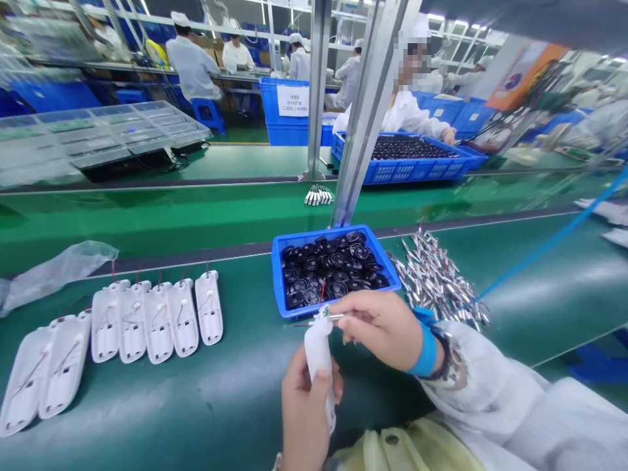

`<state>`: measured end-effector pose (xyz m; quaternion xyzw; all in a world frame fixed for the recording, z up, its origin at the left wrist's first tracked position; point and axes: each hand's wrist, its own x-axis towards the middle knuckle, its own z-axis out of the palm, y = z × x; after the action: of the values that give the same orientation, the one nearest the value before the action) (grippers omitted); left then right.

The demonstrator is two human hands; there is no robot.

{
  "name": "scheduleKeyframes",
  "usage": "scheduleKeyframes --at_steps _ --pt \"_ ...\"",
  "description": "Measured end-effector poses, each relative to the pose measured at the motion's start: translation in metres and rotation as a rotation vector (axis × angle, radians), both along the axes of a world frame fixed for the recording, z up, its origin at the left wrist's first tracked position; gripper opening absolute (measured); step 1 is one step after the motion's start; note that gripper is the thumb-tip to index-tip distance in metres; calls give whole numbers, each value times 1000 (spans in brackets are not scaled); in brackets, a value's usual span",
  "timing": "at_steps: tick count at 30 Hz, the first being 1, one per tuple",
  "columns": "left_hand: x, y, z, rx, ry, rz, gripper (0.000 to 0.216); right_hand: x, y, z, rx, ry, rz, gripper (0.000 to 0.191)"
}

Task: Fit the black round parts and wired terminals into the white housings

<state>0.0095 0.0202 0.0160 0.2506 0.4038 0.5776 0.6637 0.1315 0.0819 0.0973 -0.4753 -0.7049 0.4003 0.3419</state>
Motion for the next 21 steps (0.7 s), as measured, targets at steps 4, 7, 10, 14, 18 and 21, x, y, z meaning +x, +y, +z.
scheduleKeyframes --at_steps 4,7,10,14,18,21 --pt "-2 2 -4 -40 -91 -77 29 -3 17 -5 -388 252 49 15" --pt "-4 4 -5 -67 -147 -99 28 -4 31 -13 -497 338 126 22" --pt "-7 6 -6 -95 -202 -102 26 -6 38 -17 -477 319 144 22" --pt "-8 9 -7 -108 -278 -110 23 -11 38 -13 -372 208 71 16" --pt "-9 12 -6 -108 -278 -101 23 -16 31 -8 -163 35 25 8" --pt "-9 12 -5 -100 -237 -74 25 -18 26 -10 98 -134 23 6"
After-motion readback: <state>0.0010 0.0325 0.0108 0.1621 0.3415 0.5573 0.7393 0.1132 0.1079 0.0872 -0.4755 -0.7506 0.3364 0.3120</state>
